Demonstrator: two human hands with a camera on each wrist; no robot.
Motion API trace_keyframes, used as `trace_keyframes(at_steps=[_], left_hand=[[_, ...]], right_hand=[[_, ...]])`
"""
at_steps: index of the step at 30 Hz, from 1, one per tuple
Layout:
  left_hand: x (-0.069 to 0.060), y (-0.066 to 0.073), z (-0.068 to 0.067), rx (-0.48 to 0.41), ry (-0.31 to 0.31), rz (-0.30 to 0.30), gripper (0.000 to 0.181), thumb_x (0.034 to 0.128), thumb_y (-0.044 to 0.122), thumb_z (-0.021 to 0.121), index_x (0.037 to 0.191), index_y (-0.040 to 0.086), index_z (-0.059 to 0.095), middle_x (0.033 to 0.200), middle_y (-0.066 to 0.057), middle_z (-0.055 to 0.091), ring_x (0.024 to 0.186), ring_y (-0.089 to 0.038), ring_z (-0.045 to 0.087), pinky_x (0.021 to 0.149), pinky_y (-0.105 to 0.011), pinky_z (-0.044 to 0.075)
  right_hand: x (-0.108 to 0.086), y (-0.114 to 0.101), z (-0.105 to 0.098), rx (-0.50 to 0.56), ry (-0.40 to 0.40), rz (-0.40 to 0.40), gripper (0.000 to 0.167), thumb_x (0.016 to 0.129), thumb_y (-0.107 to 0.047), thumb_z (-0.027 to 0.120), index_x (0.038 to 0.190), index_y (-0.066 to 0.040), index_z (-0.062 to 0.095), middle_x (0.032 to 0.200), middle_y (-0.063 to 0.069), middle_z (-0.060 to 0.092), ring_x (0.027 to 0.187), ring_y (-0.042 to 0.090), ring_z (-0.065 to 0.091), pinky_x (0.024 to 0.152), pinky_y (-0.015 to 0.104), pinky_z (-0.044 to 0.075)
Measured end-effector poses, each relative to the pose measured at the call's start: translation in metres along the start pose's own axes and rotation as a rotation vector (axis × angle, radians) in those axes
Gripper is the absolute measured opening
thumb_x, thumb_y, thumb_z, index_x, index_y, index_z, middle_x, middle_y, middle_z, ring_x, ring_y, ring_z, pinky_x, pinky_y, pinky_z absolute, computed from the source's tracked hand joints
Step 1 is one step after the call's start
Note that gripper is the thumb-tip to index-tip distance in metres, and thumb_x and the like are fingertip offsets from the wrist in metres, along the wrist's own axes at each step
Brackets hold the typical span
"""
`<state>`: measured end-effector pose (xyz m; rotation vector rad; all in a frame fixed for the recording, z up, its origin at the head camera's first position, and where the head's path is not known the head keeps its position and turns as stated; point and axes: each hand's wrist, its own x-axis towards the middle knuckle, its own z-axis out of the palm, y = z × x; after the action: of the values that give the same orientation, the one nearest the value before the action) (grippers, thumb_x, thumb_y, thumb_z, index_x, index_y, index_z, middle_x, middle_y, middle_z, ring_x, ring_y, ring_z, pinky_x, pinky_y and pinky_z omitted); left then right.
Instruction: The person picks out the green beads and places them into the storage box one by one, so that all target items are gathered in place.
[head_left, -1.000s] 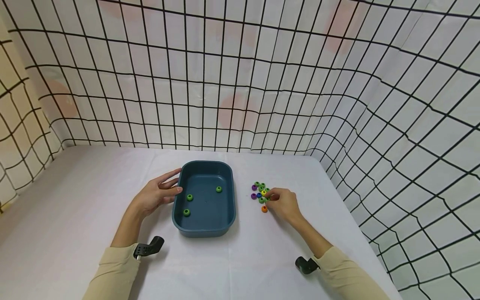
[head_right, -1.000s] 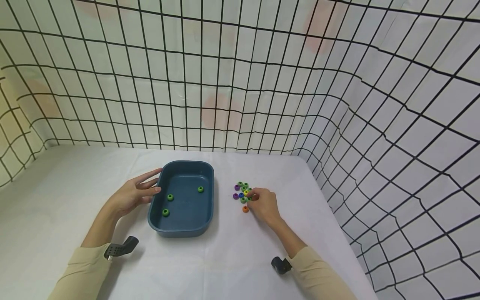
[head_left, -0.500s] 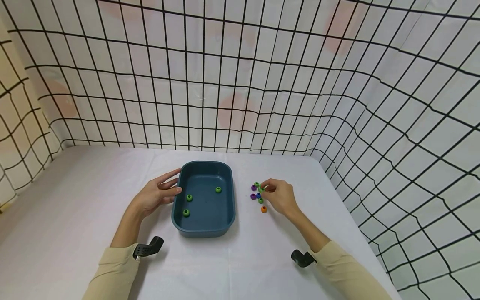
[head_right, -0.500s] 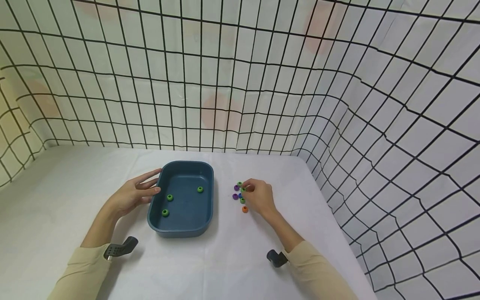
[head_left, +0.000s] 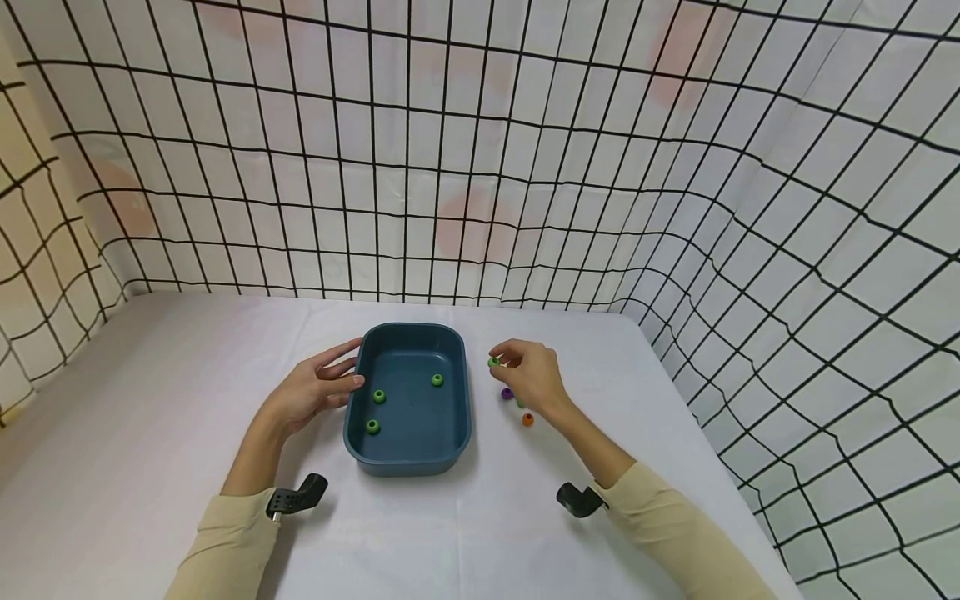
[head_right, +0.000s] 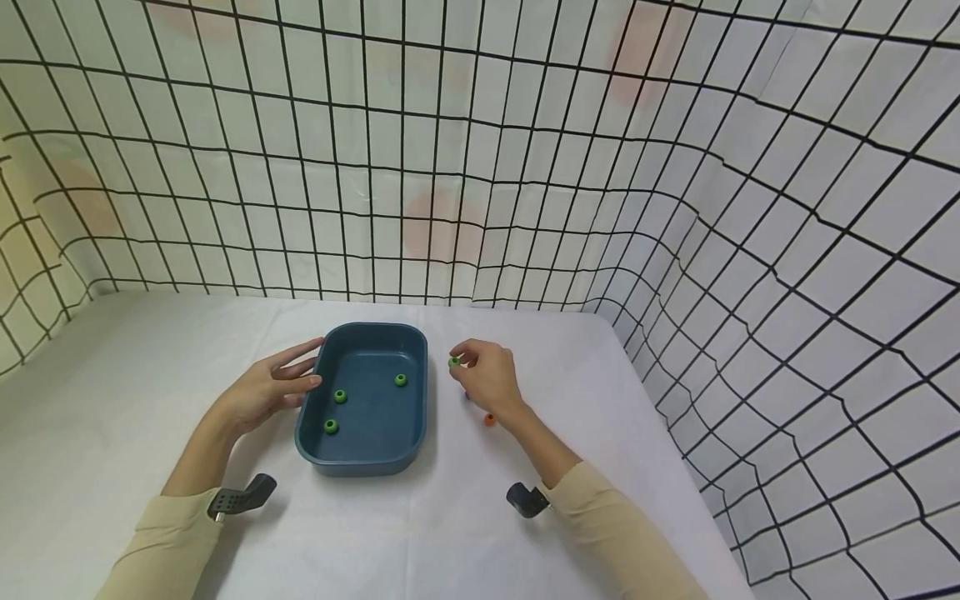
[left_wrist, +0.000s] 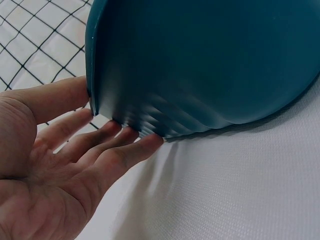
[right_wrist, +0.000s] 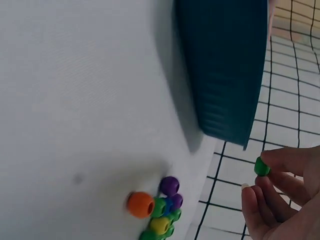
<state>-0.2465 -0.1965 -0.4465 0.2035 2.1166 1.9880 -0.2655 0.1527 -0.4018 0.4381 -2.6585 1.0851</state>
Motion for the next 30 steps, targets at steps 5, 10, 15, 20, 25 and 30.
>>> trace_keyframes(at_steps=[5, 10, 15, 20, 25, 30], left_hand=[[0.001, -0.001, 0.000, 0.003, 0.002, 0.001, 0.076, 0.0979, 0.009, 0.067, 0.162, 0.021, 0.027, 0.165, -0.021, 0.027, 0.143, -0.040, 0.043, 0.102, -0.043, 0.053], [0.002, -0.001, 0.001, 0.001, 0.009, -0.004, 0.077, 0.0969, 0.010, 0.068, 0.162, 0.021, 0.028, 0.165, -0.020, 0.028, 0.143, -0.040, 0.044, 0.102, -0.043, 0.053], [0.003, -0.002, 0.000, 0.002, 0.014, -0.008, 0.077, 0.0968, 0.009, 0.068, 0.162, 0.021, 0.029, 0.164, -0.020, 0.029, 0.141, -0.040, 0.046, 0.099, -0.041, 0.055], [0.003, -0.003, -0.002, 0.000, 0.016, -0.009, 0.077, 0.0968, 0.010, 0.068, 0.162, 0.021, 0.029, 0.164, -0.020, 0.030, 0.141, -0.040, 0.047, 0.099, -0.040, 0.055], [0.004, -0.003, -0.002, -0.007, 0.012, -0.006, 0.078, 0.0964, 0.009, 0.069, 0.162, 0.020, 0.029, 0.164, -0.020, 0.031, 0.141, -0.040, 0.047, 0.100, -0.042, 0.054], [0.004, -0.003, -0.001, -0.009, 0.011, -0.003, 0.077, 0.0961, 0.009, 0.069, 0.161, 0.021, 0.030, 0.163, -0.021, 0.031, 0.141, -0.040, 0.047, 0.099, -0.040, 0.055]], right_hand=[[0.003, -0.013, 0.005, 0.005, -0.013, -0.039, 0.016, 0.084, -0.008, 0.076, 0.100, -0.009, 0.079, 0.088, 0.007, 0.076, 0.085, 0.022, 0.068, 0.076, 0.036, 0.056], [0.005, -0.022, 0.011, 0.012, -0.027, -0.055, 0.015, 0.084, -0.010, 0.077, 0.100, -0.009, 0.079, 0.090, 0.006, 0.078, 0.086, 0.023, 0.070, 0.076, 0.036, 0.057], [0.004, -0.026, 0.018, 0.023, -0.042, -0.051, 0.015, 0.085, -0.010, 0.077, 0.100, -0.011, 0.079, 0.090, 0.004, 0.078, 0.085, 0.021, 0.069, 0.073, 0.034, 0.056], [0.002, -0.030, 0.025, 0.004, -0.064, -0.066, 0.015, 0.086, -0.011, 0.077, 0.100, -0.010, 0.079, 0.091, 0.005, 0.078, 0.083, 0.020, 0.069, 0.069, 0.031, 0.055], [-0.001, -0.033, 0.030, 0.004, -0.096, -0.090, 0.015, 0.088, -0.011, 0.076, 0.102, -0.008, 0.078, 0.091, 0.006, 0.077, 0.081, 0.019, 0.068, 0.066, 0.029, 0.054], [-0.002, -0.032, 0.033, 0.018, -0.112, -0.099, 0.016, 0.087, -0.009, 0.076, 0.103, -0.005, 0.078, 0.090, 0.006, 0.076, 0.081, 0.019, 0.066, 0.069, 0.030, 0.054]])
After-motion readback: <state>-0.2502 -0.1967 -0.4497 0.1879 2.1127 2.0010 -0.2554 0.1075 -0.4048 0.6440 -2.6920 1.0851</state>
